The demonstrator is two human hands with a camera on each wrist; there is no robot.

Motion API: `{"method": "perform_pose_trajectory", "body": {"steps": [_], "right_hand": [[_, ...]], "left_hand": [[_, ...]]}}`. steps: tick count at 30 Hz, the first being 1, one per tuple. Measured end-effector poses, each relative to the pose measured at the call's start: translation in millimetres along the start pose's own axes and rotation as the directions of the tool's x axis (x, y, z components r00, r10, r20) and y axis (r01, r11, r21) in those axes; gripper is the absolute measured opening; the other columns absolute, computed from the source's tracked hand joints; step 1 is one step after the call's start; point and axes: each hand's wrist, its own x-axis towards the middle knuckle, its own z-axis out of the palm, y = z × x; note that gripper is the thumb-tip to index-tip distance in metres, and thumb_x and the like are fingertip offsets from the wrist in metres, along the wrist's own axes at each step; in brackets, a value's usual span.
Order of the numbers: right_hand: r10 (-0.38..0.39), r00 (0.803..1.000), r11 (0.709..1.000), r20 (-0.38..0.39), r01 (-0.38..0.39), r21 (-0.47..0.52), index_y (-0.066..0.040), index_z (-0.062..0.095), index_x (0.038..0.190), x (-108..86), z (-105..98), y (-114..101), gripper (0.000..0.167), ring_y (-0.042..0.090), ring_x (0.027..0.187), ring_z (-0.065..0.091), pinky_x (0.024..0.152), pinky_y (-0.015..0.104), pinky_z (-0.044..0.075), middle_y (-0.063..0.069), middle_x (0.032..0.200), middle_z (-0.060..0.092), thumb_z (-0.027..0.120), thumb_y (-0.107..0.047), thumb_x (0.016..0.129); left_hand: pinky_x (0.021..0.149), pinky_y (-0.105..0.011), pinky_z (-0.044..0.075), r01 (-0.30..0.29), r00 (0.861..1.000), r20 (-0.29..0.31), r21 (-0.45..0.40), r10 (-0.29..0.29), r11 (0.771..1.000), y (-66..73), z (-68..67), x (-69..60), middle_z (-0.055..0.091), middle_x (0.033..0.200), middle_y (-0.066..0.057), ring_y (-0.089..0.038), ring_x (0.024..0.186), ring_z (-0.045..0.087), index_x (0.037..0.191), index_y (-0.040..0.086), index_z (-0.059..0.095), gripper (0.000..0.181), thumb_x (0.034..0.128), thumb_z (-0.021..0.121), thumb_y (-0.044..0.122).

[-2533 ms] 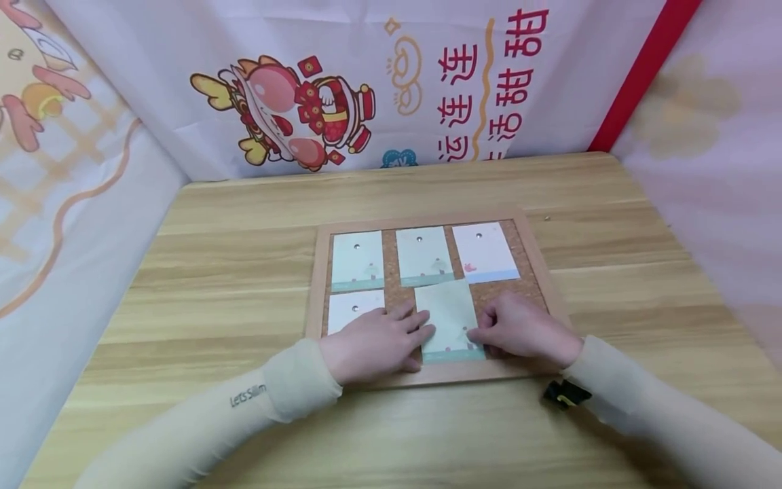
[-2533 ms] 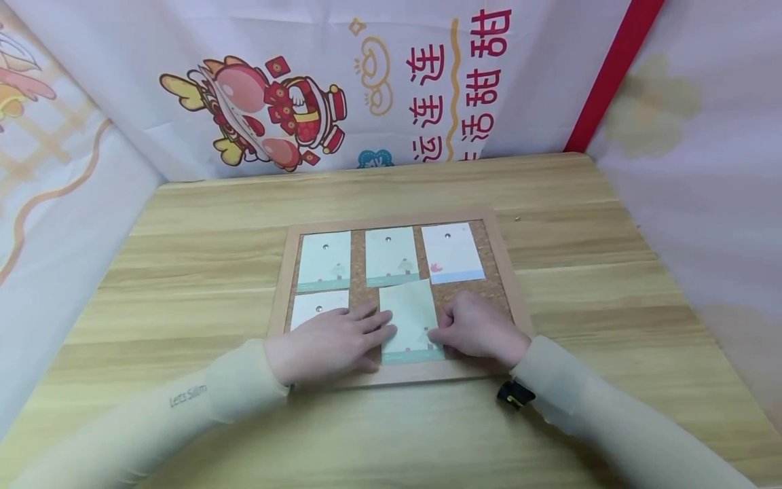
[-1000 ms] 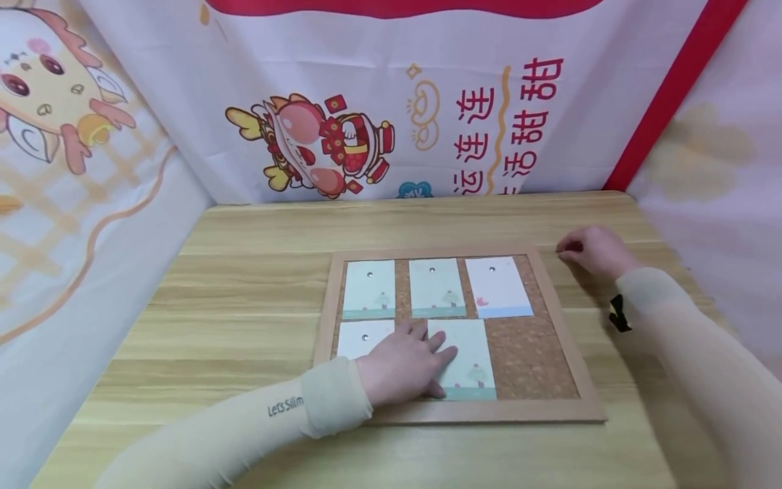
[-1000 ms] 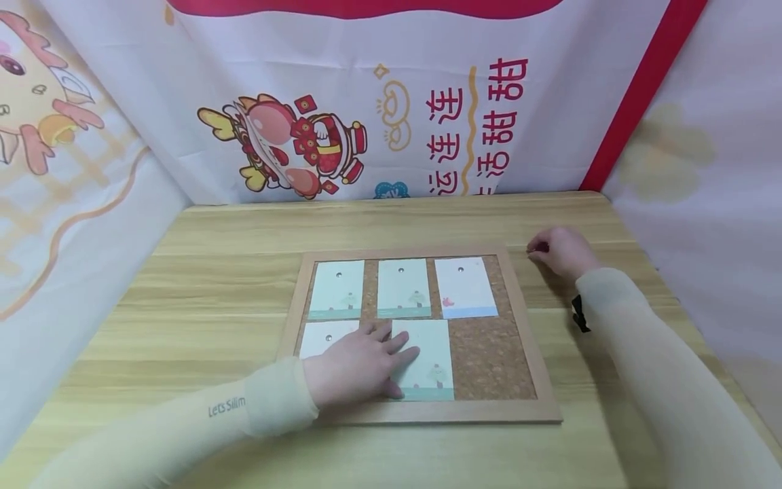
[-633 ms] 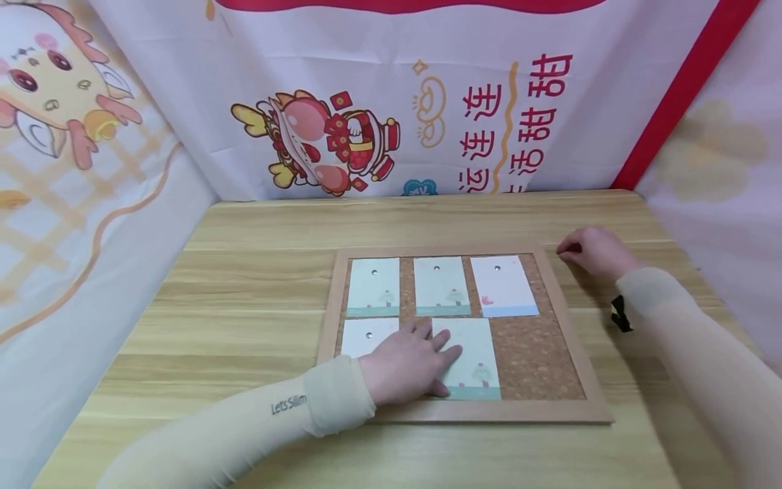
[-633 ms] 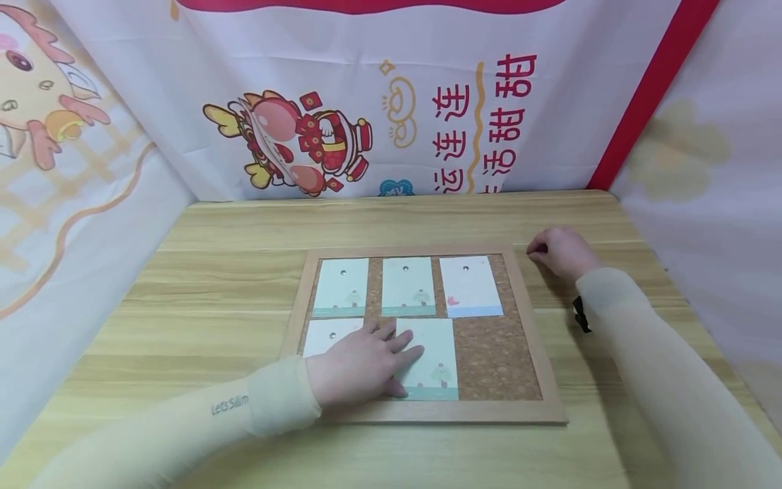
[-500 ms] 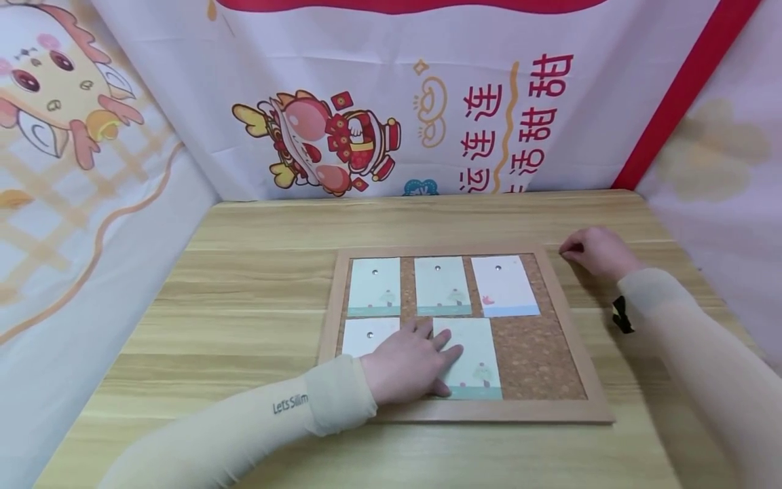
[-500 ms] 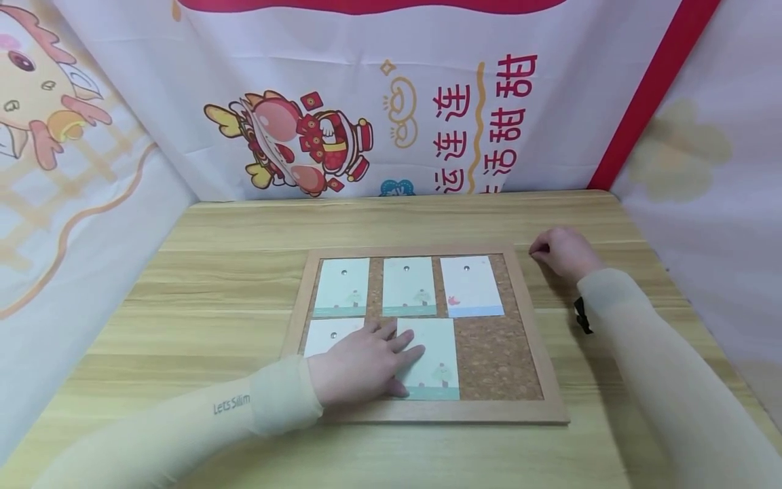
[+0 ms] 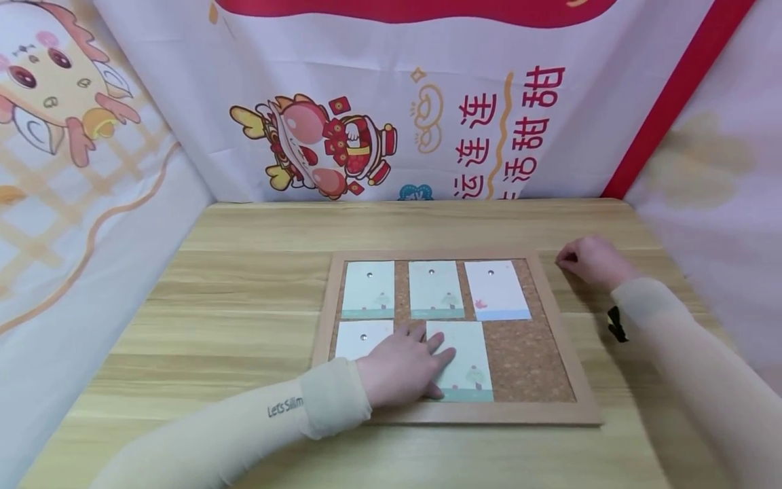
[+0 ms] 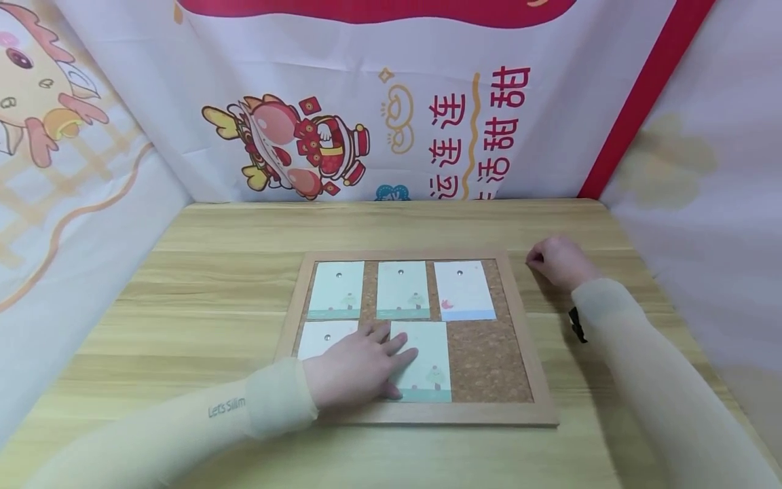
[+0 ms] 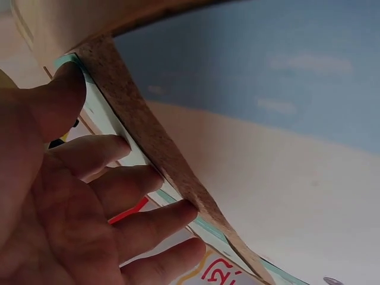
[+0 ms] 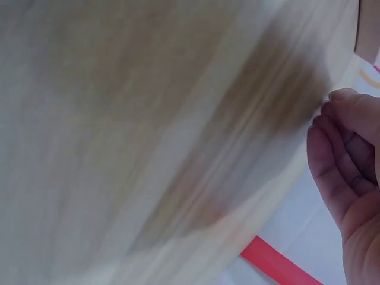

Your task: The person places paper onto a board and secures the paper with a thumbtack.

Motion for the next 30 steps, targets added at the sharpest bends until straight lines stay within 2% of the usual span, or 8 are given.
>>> {"method": "perform_pose_trajectory", "body": {"steps": [5, 8, 14, 17, 22, 25, 28, 30], "right_hand": [[0.042, 0.999, 0.998, -0.010, -0.042, 0.043, 0.005, 0.074, 0.098, -12.8, -1.2, -10.3, 0.011, 0.038, 0.092, 0.066, 0.084, 0.055, 0.050, 0.022, 0.097, 0.071, 0.069, 0.001, 0.089], [0.050, 0.997, 0.997, -0.063, -0.046, 0.065, 0.006, 0.073, 0.099, -24.2, -8.2, -20.7, 0.013, 0.036, 0.090, 0.066, 0.082, 0.054, 0.051, 0.022, 0.096, 0.071, 0.067, 0.001, 0.089], [-0.100, 0.966, 0.995, -0.236, 0.103, -0.002, 0.003, 0.074, 0.092, -44.0, -23.3, -52.1, 0.008, 0.027, 0.077, 0.067, 0.071, 0.049, 0.054, 0.014, 0.084, 0.072, 0.072, 0.003, 0.085], [-0.235, 0.918, 0.972, -0.320, 0.224, -0.073, 0.000, 0.075, 0.088, -51.9, -27.1, -72.4, 0.012, 0.024, 0.071, 0.067, 0.066, 0.045, 0.055, 0.010, 0.081, 0.071, 0.077, 0.006, 0.078], [-0.446, 0.788, 0.894, -0.424, 0.410, -0.179, -0.001, 0.075, 0.086, -63.0, -26.9, -106.8, 0.026, 0.024, 0.072, 0.068, 0.063, 0.041, 0.056, 0.009, 0.082, 0.071, 0.084, 0.011, 0.065], [-0.529, 0.726, 0.846, -0.440, 0.492, -0.206, 0.003, 0.075, 0.090, -69.6, -25.4, -125.9, 0.030, 0.027, 0.077, 0.069, 0.066, 0.041, 0.057, 0.011, 0.086, 0.070, 0.084, 0.012, 0.063], [-0.592, 0.682, 0.801, -0.431, 0.559, -0.216, 0.004, 0.074, 0.096, -77.7, -23.1, -143.4, 0.011, 0.027, 0.080, 0.069, 0.068, 0.041, 0.057, 0.012, 0.091, 0.070, 0.074, -0.003, 0.088], [-0.628, 0.652, 0.772, -0.424, 0.592, -0.233, 0.004, 0.073, 0.100, -83.8, -21.9, -155.5, 0.026, 0.027, 0.083, 0.068, 0.070, 0.041, 0.057, 0.012, 0.094, 0.069, 0.057, -0.016, 0.102]], "left_hand": [[0.096, -0.049, 0.045, -0.007, 1.000, 0.014, -0.029, 0.007, 1.000, -1.2, 5.9, -5.0, 0.050, 0.144, -0.005, -0.033, 0.127, 0.048, 0.148, 0.022, 0.047, 0.063, 0.0953, 0.053, 0.057], [0.096, -0.052, 0.045, -0.019, 1.000, 0.018, -0.049, 0.020, 0.999, -2.6, 5.0, -6.0, 0.047, 0.148, -0.006, -0.035, 0.132, 0.044, 0.150, 0.022, 0.044, 0.065, 0.0959, 0.053, 0.057], [0.098, -0.054, 0.044, -0.019, 0.998, 0.051, -0.077, 0.023, 0.997, -4.8, 1.1, -4.3, 0.043, 0.152, -0.007, -0.037, 0.137, 0.040, 0.152, 0.021, 0.041, 0.066, 0.0968, 0.053, 0.055], [0.097, -0.052, 0.045, -0.017, 0.998, 0.058, -0.074, 0.021, 0.997, -4.8, 0.9, -3.5, 0.044, 0.151, -0.007, -0.036, 0.136, 0.041, 0.152, 0.021, 0.041, 0.065, 0.0969, 0.053, 0.054], [0.096, -0.051, 0.046, -0.018, 0.999, 0.047, -0.081, 0.022, 0.997, -5.5, 0.7, -4.5, 0.044, 0.150, -0.008, -0.037, 0.135, 0.041, 0.151, 0.020, 0.042, 0.065, 0.0970, 0.054, 0.053], [0.096, -0.051, 0.046, -0.016, 0.999, 0.040, -0.087, 0.020, 0.996, -5.5, 0.8, -4.7, 0.045, 0.150, -0.009, -0.037, 0.135, 0.041, 0.151, 0.019, 0.042, 0.065, 0.0970, 0.055, 0.052], [0.095, -0.051, 0.046, -0.016, 0.999, 0.037, -0.093, 0.020, 0.996, -5.0, 1.2, -4.7, 0.045, 0.150, -0.009, -0.037, 0.135, 0.041, 0.151, 0.019, 0.043, 0.064, 0.0971, 0.055, 0.052], [0.095, -0.051, 0.047, -0.019, 0.999, 0.033, -0.098, 0.022, 0.995, -4.5, 1.6, -4.7, 0.045, 0.149, -0.009, -0.037, 0.134, 0.041, 0.151, 0.019, 0.043, 0.064, 0.0972, 0.055, 0.052]]}}
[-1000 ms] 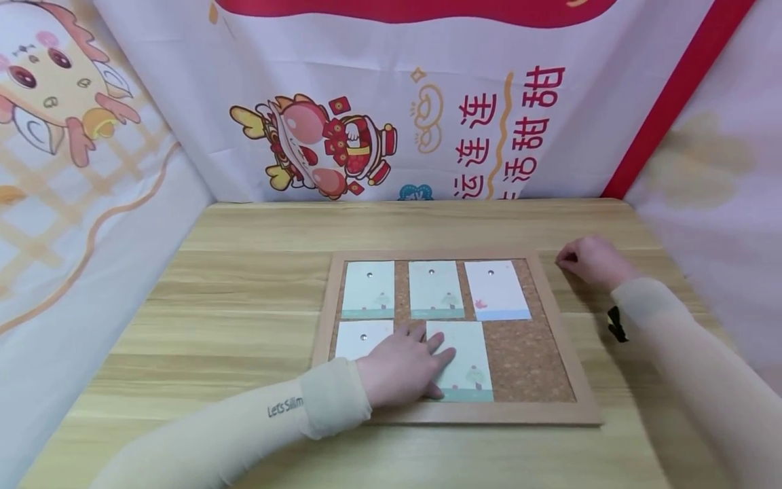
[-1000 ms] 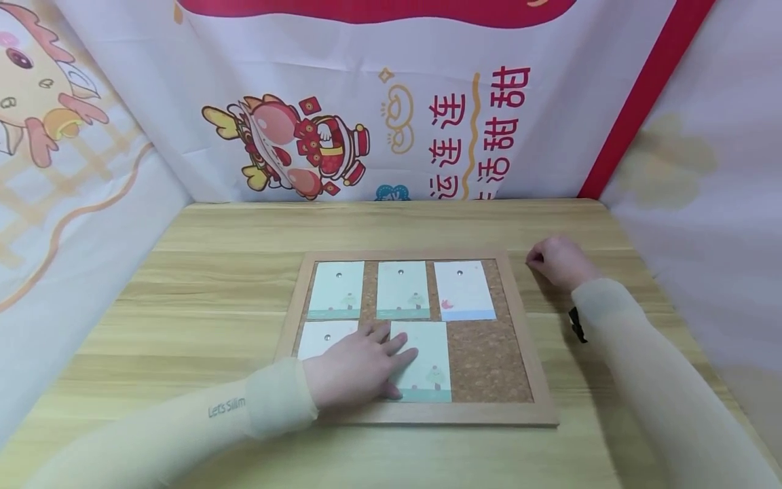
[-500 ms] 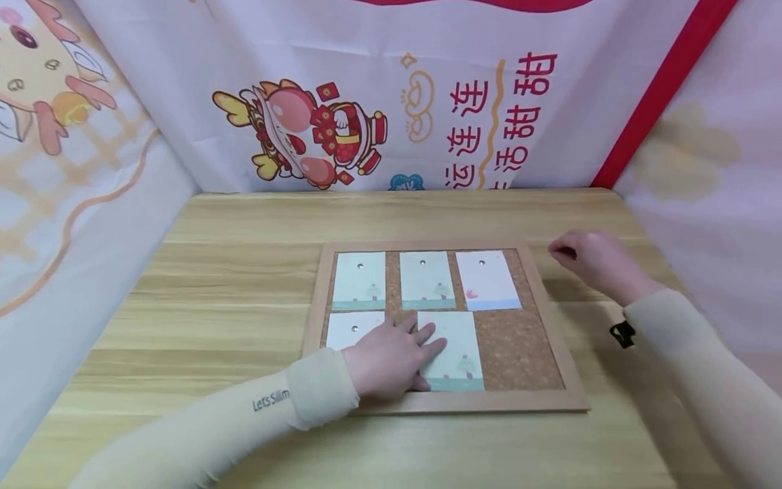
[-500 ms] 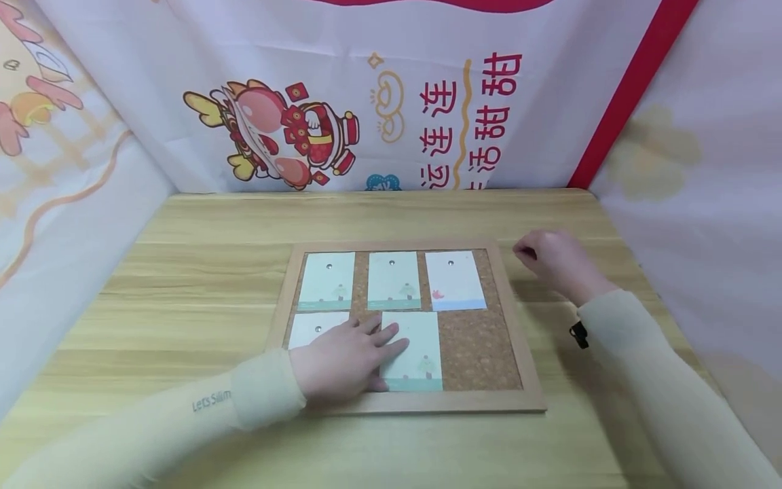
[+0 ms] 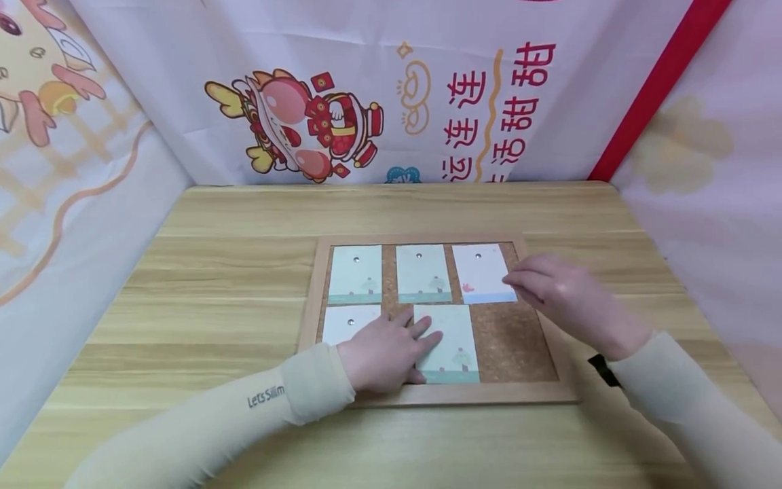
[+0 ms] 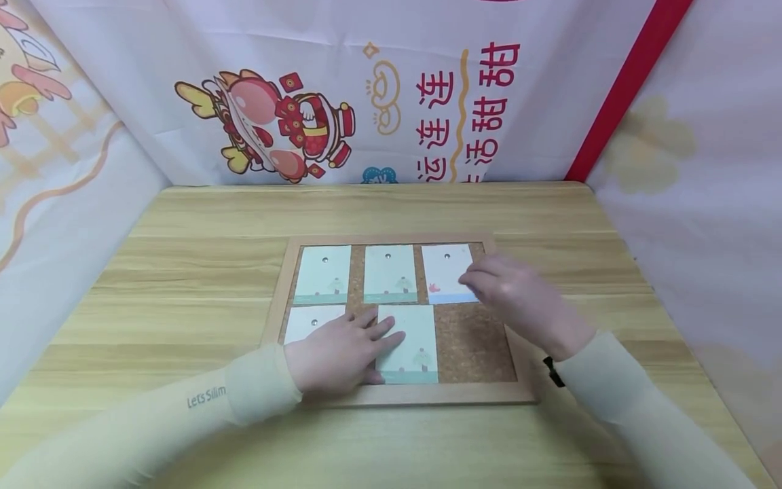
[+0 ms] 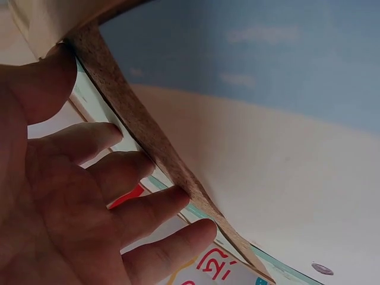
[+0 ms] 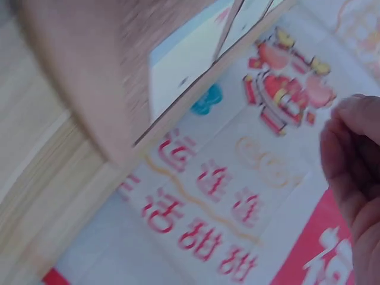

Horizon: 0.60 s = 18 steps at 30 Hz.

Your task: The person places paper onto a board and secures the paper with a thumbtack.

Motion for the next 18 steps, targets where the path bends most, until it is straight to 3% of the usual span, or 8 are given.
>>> {"method": "perform_pose_trajectory", "body": {"steps": [2, 5, 8, 10, 13, 16, 18], "right_hand": [[-0.057, 0.998, 0.998, -0.014, 0.057, -0.002, 0.003, 0.072, 0.102, 4.2, -0.3, -13.2, 0.044, 0.026, 0.085, 0.067, 0.072, 0.040, 0.056, 0.011, 0.096, 0.068, 0.038, -0.024, 0.108], [-0.161, 0.985, 0.987, -0.065, 0.159, -0.035, 0.004, 0.071, 0.104, 12.1, -2.2, -32.2, 0.040, 0.025, 0.086, 0.066, 0.074, 0.040, 0.056, 0.012, 0.097, 0.068, 0.037, -0.015, 0.109], [-0.277, 0.946, 0.960, -0.167, 0.267, -0.077, 0.007, 0.071, 0.102, 23.0, -6.9, -49.9, 0.032, 0.027, 0.081, 0.067, 0.070, 0.040, 0.056, 0.015, 0.095, 0.069, 0.041, -0.002, 0.106], [-0.356, 0.898, 0.934, -0.257, 0.339, -0.110, 0.010, 0.071, 0.099, 32.2, -9.4, -60.6, 0.027, 0.028, 0.075, 0.067, 0.064, 0.039, 0.056, 0.018, 0.092, 0.070, 0.045, 0.003, 0.103], [-0.472, 0.797, 0.881, -0.378, 0.441, -0.169, 0.013, 0.071, 0.092, 43.9, -10.9, -72.4, 0.019, 0.030, 0.066, 0.066, 0.054, 0.038, 0.055, 0.021, 0.086, 0.070, 0.053, 0.009, 0.097], [-0.565, 0.701, 0.823, -0.435, 0.517, -0.236, 0.015, 0.071, 0.090, 47.4, -11.2, -80.8, 0.016, 0.030, 0.064, 0.066, 0.051, 0.038, 0.055, 0.023, 0.084, 0.070, 0.057, 0.009, 0.094], [-0.617, 0.653, 0.786, -0.439, 0.545, -0.293, 0.014, 0.072, 0.090, 45.9, -11.7, -85.3, 0.014, 0.030, 0.066, 0.067, 0.054, 0.038, 0.056, 0.024, 0.084, 0.071, 0.059, 0.009, 0.092]], "left_hand": [[0.094, -0.051, 0.047, -0.005, 1.000, -0.008, 0.005, 0.005, 1.000, -1.0, 0.6, -1.0, 0.046, 0.149, -0.009, -0.037, 0.134, 0.042, 0.150, 0.019, 0.043, 0.064, 0.0971, 0.055, 0.052], [0.094, -0.052, 0.047, -0.007, 1.000, -0.010, 0.007, 0.007, 1.000, -1.2, 0.8, -1.3, 0.046, 0.149, -0.009, -0.038, 0.134, 0.042, 0.150, 0.019, 0.043, 0.064, 0.0970, 0.054, 0.053], [0.094, -0.052, 0.047, -0.004, 1.000, -0.010, 0.008, 0.004, 1.000, -0.3, 0.7, -0.7, 0.045, 0.150, -0.009, -0.038, 0.134, 0.042, 0.150, 0.019, 0.043, 0.064, 0.0968, 0.054, 0.053], [0.094, -0.053, 0.047, -0.001, 1.000, -0.007, 0.006, 0.002, 1.000, 0.2, 1.0, -0.7, 0.045, 0.151, -0.009, -0.038, 0.135, 0.041, 0.151, 0.020, 0.043, 0.065, 0.0971, 0.054, 0.053], [0.094, -0.052, 0.048, -0.002, 1.000, -0.005, 0.010, 0.002, 1.000, 0.9, 1.6, -1.4, 0.044, 0.152, -0.009, -0.038, 0.136, 0.040, 0.151, 0.020, 0.042, 0.064, 0.0977, 0.053, 0.053], [0.095, -0.052, 0.047, -0.004, 1.000, 0.001, 0.016, 0.004, 1.000, 0.6, 0.7, -1.6, 0.043, 0.152, -0.009, -0.038, 0.136, 0.040, 0.152, 0.020, 0.042, 0.064, 0.0982, 0.052, 0.053], [0.096, -0.051, 0.047, -0.002, 1.000, 0.005, 0.020, 0.002, 1.000, 0.2, -0.5, -1.7, 0.043, 0.152, -0.009, -0.038, 0.136, 0.040, 0.152, 0.020, 0.042, 0.064, 0.0982, 0.052, 0.053]]}}
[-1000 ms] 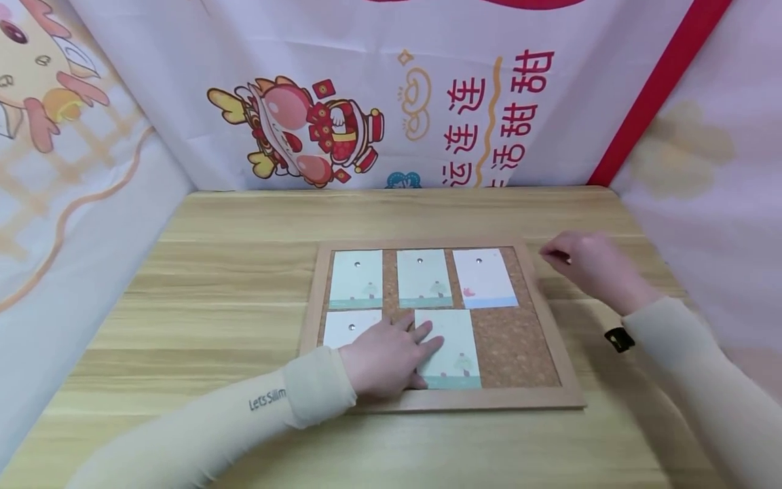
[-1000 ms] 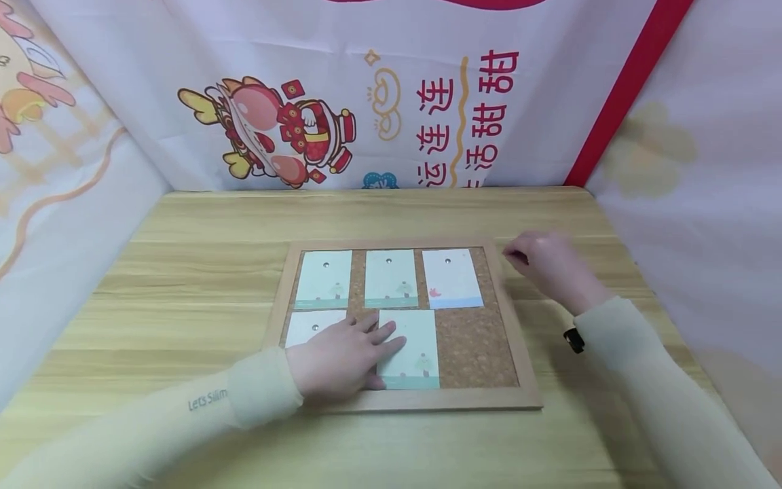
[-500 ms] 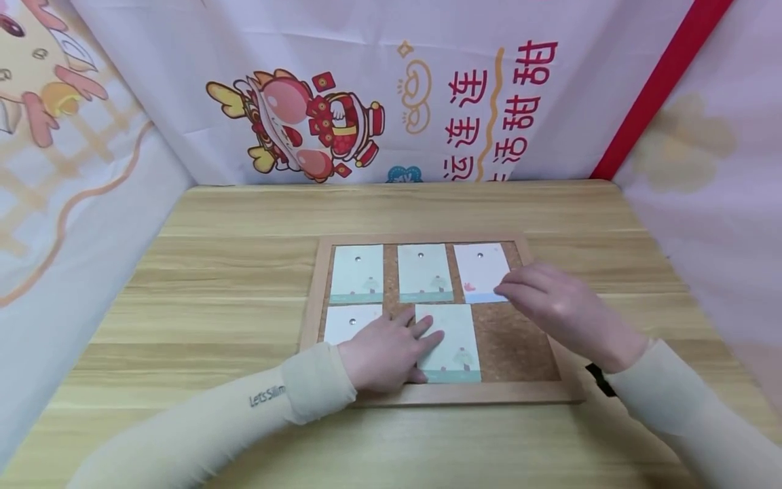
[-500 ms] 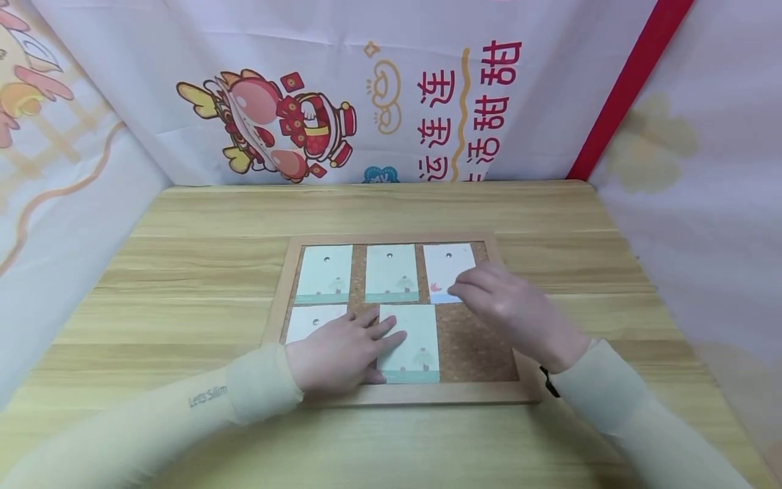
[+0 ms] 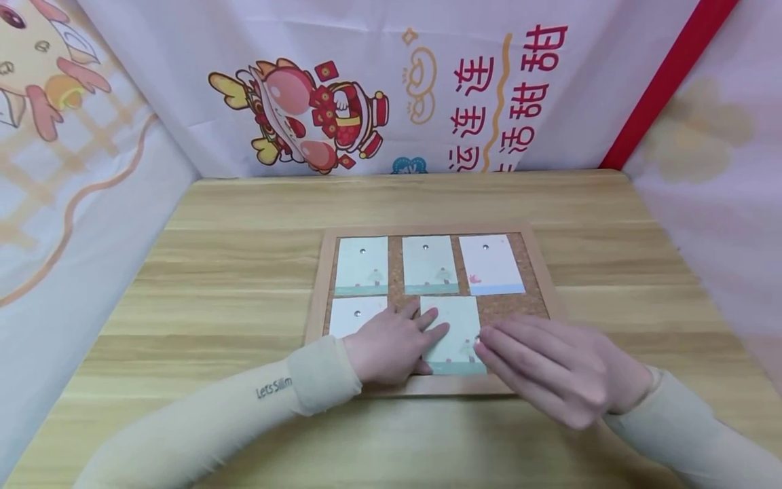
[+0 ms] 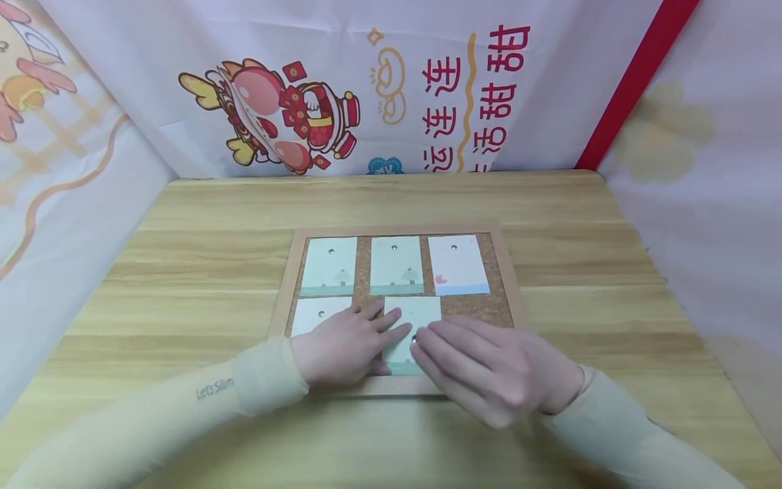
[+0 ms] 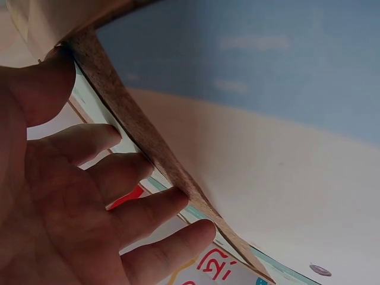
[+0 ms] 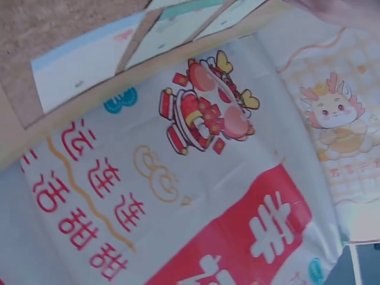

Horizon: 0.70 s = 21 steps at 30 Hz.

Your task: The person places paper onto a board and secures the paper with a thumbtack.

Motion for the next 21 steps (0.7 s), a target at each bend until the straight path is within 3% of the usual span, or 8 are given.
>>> {"method": "perform_pose_trajectory", "body": {"steps": [6, 10, 13, 16, 17, 19, 20, 21], "right_hand": [[-0.168, 0.985, 0.978, -0.045, 0.160, -0.133, 0.007, 0.076, 0.086, -3.2, -3.2, -8.9, 0.009, 0.028, 0.069, 0.071, 0.062, 0.036, 0.058, 0.020, 0.081, 0.072, 0.068, 0.011, 0.086], [-0.219, 0.974, 0.960, -0.056, 0.205, -0.188, 0.006, 0.076, 0.084, -3.6, -2.7, -9.0, 0.009, 0.027, 0.068, 0.071, 0.061, 0.034, 0.058, 0.018, 0.079, 0.072, 0.069, 0.012, 0.083], [-0.147, 0.989, 0.982, -0.032, 0.142, -0.122, 0.008, 0.075, 0.088, 0.1, -3.3, -8.6, 0.011, 0.028, 0.069, 0.070, 0.060, 0.035, 0.057, 0.020, 0.083, 0.072, 0.065, 0.009, 0.089], [0.032, 0.998, 0.999, 0.058, -0.033, 0.026, 0.012, 0.072, 0.093, 2.1, -2.6, -4.5, 0.017, 0.031, 0.071, 0.068, 0.059, 0.038, 0.056, 0.022, 0.089, 0.071, 0.056, 0.007, 0.096], [0.115, 0.986, 0.989, 0.120, -0.124, 0.075, 0.013, 0.071, 0.096, 0.5, -2.8, -2.8, 0.021, 0.031, 0.073, 0.067, 0.061, 0.038, 0.056, 0.022, 0.091, 0.070, 0.051, 0.006, 0.099], [0.276, 0.922, 0.931, 0.271, -0.327, 0.164, 0.012, 0.069, 0.099, -7.4, -1.5, 2.2, 0.028, 0.031, 0.079, 0.065, 0.066, 0.039, 0.056, 0.019, 0.095, 0.069, 0.042, 0.005, 0.103], [0.343, 0.872, 0.888, 0.350, -0.422, 0.181, 0.010, 0.068, 0.100, -13.6, 0.0, 4.8, 0.028, 0.030, 0.083, 0.065, 0.071, 0.038, 0.055, 0.017, 0.097, 0.068, 0.041, 0.003, 0.104], [0.407, 0.809, 0.835, 0.425, -0.518, 0.187, 0.007, 0.068, 0.100, -20.6, 1.8, 6.7, 0.023, 0.028, 0.087, 0.065, 0.075, 0.038, 0.055, 0.014, 0.098, 0.068, 0.046, 0.004, 0.102]], "left_hand": [[0.098, -0.053, 0.045, 0.012, 0.999, 0.033, -0.020, -0.012, 1.000, 1.7, -1.4, 1.8, 0.040, 0.154, -0.009, -0.038, 0.139, 0.037, 0.153, 0.020, 0.040, 0.065, 0.0983, 0.052, 0.052], [0.098, -0.054, 0.045, 0.008, 1.000, 0.024, -0.022, -0.007, 1.000, 0.5, -2.8, 2.4, 0.040, 0.154, -0.010, -0.038, 0.138, 0.038, 0.153, 0.019, 0.040, 0.065, 0.0984, 0.052, 0.053], [0.096, -0.053, 0.046, -0.001, 1.000, 0.010, -0.022, 0.001, 1.000, -0.1, -2.4, 2.2, 0.042, 0.153, -0.010, -0.038, 0.136, 0.041, 0.152, 0.019, 0.041, 0.064, 0.0983, 0.053, 0.052], [0.091, -0.050, 0.050, -0.009, 1.000, -0.005, -0.010, 0.009, 1.000, -0.3, -1.4, 1.7, 0.045, 0.150, -0.009, -0.037, 0.133, 0.044, 0.151, 0.020, 0.043, 0.063, 0.0978, 0.054, 0.052], [0.088, -0.048, 0.051, -0.012, 1.000, -0.009, -0.002, 0.012, 1.000, -0.2, -1.2, 1.4, 0.046, 0.150, -0.009, -0.036, 0.132, 0.045, 0.151, 0.020, 0.043, 0.063, 0.0976, 0.054, 0.052], [0.085, -0.045, 0.051, -0.014, 1.000, -0.012, 0.010, 0.014, 1.000, 0.1, -0.9, 1.0, 0.047, 0.149, -0.008, -0.036, 0.131, 0.046, 0.151, 0.022, 0.043, 0.063, 0.0973, 0.055, 0.052], [0.083, -0.044, 0.052, -0.014, 1.000, -0.013, 0.013, 0.014, 1.000, 0.3, -0.9, 0.8, 0.047, 0.148, -0.008, -0.036, 0.131, 0.046, 0.151, 0.023, 0.043, 0.062, 0.0972, 0.055, 0.053], [0.082, -0.044, 0.052, -0.013, 1.000, -0.011, 0.015, 0.014, 1.000, 0.5, -0.8, 0.7, 0.047, 0.148, -0.008, -0.036, 0.131, 0.045, 0.151, 0.023, 0.043, 0.062, 0.0972, 0.054, 0.053]]}}
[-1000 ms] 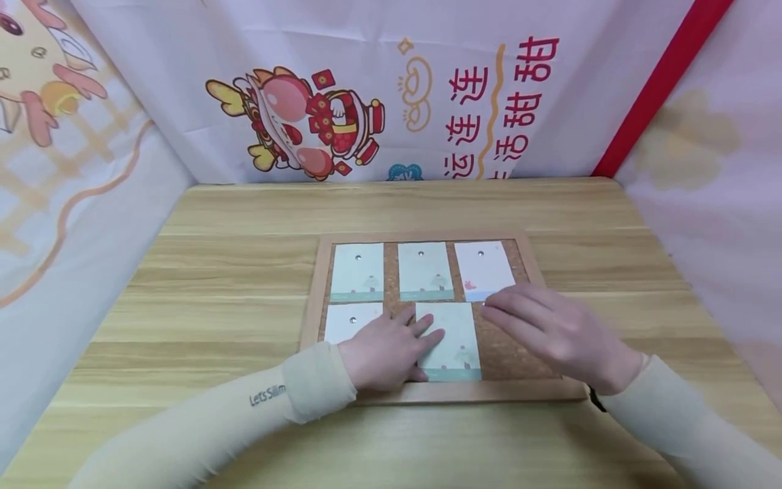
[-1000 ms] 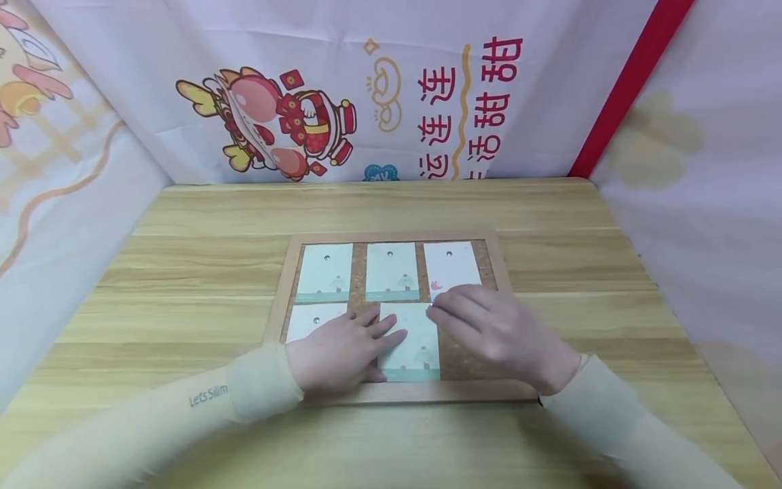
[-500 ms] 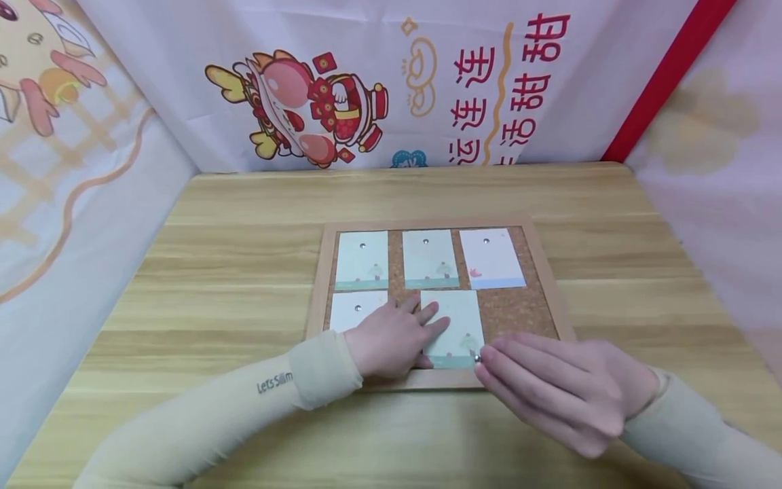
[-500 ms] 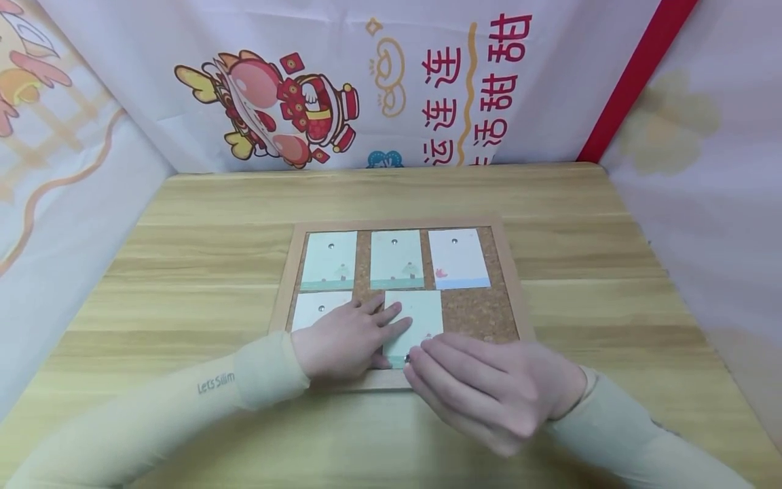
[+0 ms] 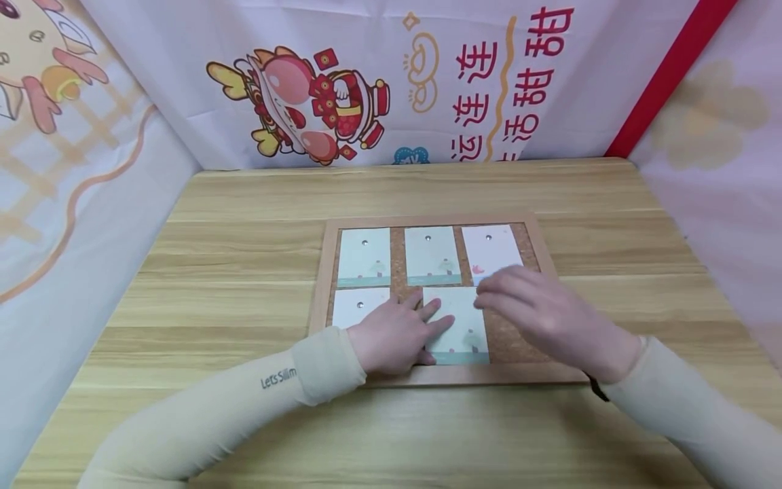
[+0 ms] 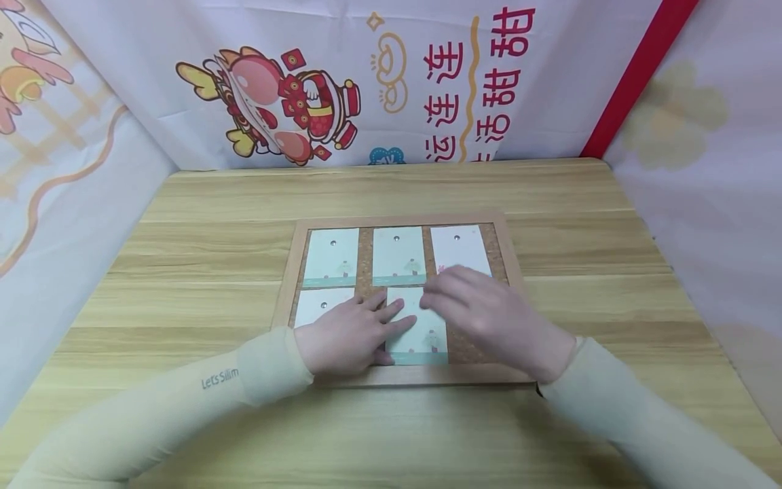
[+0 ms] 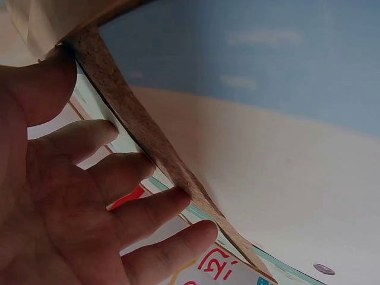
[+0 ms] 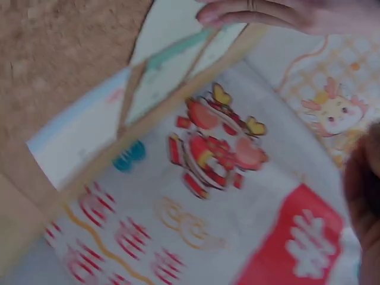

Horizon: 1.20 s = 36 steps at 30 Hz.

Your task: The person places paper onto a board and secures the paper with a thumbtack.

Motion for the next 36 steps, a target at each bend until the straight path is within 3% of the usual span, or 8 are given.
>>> {"method": "perform_pose_trajectory", "body": {"steps": [4, 7, 13, 19, 22, 28, 32, 36], "right_hand": [[0.295, 0.939, 0.933, 0.180, -0.323, 0.156, -0.004, 0.070, 0.094, -13.2, 18.2, 26.6, 0.016, 0.017, 0.087, 0.068, 0.078, 0.031, 0.055, 0.001, 0.094, 0.070, 0.069, 0.010, 0.087], [0.437, 0.838, 0.823, 0.326, -0.519, 0.231, -0.010, 0.071, 0.089, -18.1, 34.7, 41.3, 0.024, 0.010, 0.081, 0.066, 0.074, 0.030, 0.056, -0.004, 0.087, 0.070, 0.076, 0.011, 0.079], [0.542, 0.557, 0.552, 0.630, -0.801, 0.234, -0.013, 0.071, 0.085, -18.2, 66.4, 58.1, 0.011, 0.011, 0.075, 0.060, 0.073, 0.031, 0.051, -0.005, 0.078, 0.067, 0.071, -0.004, 0.091], [0.531, 0.267, 0.249, 0.804, -0.956, 0.154, -0.003, 0.073, 0.086, -6.8, 76.7, 79.4, 0.009, 0.014, 0.066, 0.063, 0.062, 0.029, 0.054, 0.005, 0.075, 0.068, 0.068, 0.003, 0.090], [0.482, 0.146, 0.142, 0.864, -0.986, 0.088, -0.001, 0.073, 0.089, 0.8, 78.7, 89.1, 0.010, 0.014, 0.064, 0.063, 0.060, 0.028, 0.054, 0.009, 0.077, 0.069, 0.066, 0.006, 0.090], [0.431, 0.018, 0.104, 0.902, -0.994, -0.030, -0.003, 0.073, 0.091, 14.0, 84.3, 97.4, 0.012, 0.013, 0.061, 0.062, 0.057, 0.026, 0.053, 0.010, 0.079, 0.070, 0.063, 0.004, 0.092], [0.427, -0.019, 0.114, 0.904, -0.991, -0.075, -0.004, 0.073, 0.089, 17.8, 86.6, 97.9, 0.014, 0.012, 0.059, 0.062, 0.054, 0.024, 0.050, 0.008, 0.077, 0.070, 0.062, 0.004, 0.092], [0.418, -0.034, 0.125, 0.908, -0.988, -0.094, -0.005, 0.074, 0.087, 19.5, 87.4, 98.4, 0.018, 0.012, 0.058, 0.062, 0.051, 0.024, 0.045, 0.008, 0.077, 0.071, 0.059, 0.005, 0.092]], "left_hand": [[0.084, -0.044, 0.051, 0.004, 1.000, 0.004, 0.000, -0.004, 1.000, 0.4, -0.6, 0.1, 0.047, 0.149, -0.008, -0.036, 0.131, 0.045, 0.151, 0.023, 0.043, 0.062, 0.0973, 0.054, 0.053], [0.085, -0.046, 0.051, 0.006, 1.000, 0.006, 0.004, -0.006, 1.000, 0.8, -0.3, -0.3, 0.047, 0.149, -0.008, -0.036, 0.131, 0.045, 0.151, 0.023, 0.043, 0.063, 0.0973, 0.054, 0.053], [0.088, -0.049, 0.050, 0.015, 1.000, 0.003, 0.005, -0.015, 1.000, 1.7, 1.6, -0.1, 0.047, 0.149, -0.008, -0.037, 0.130, 0.045, 0.152, 0.023, 0.042, 0.064, 0.0970, 0.054, 0.054], [0.090, -0.050, 0.049, 0.022, 1.000, 0.009, -0.001, -0.022, 1.000, 3.0, 0.9, 1.5, 0.046, 0.150, -0.008, -0.037, 0.132, 0.044, 0.152, 0.023, 0.042, 0.065, 0.0964, 0.055, 0.054], [0.091, -0.049, 0.049, 0.024, 1.000, 0.005, -0.004, -0.024, 1.000, 3.2, 1.1, 1.6, 0.047, 0.149, -0.008, -0.037, 0.131, 0.045, 0.151, 0.023, 0.043, 0.064, 0.0959, 0.056, 0.054], [0.092, -0.050, 0.047, 0.019, 1.000, -0.016, 0.011, -0.019, 1.000, 3.5, 0.2, 0.7, 0.049, 0.146, -0.008, -0.036, 0.127, 0.047, 0.149, 0.022, 0.045, 0.064, 0.0954, 0.057, 0.054], [0.090, -0.049, 0.049, 0.021, 1.000, -0.012, 0.020, -0.021, 1.000, 3.8, -0.1, 0.5, 0.049, 0.146, -0.008, -0.037, 0.129, 0.047, 0.149, 0.022, 0.045, 0.064, 0.0954, 0.056, 0.055], [0.088, -0.047, 0.051, 0.027, 1.000, 0.003, 0.017, -0.027, 0.999, 4.2, 0.8, 2.0, 0.048, 0.148, -0.009, -0.037, 0.130, 0.046, 0.150, 0.023, 0.044, 0.065, 0.0953, 0.056, 0.055]]}}
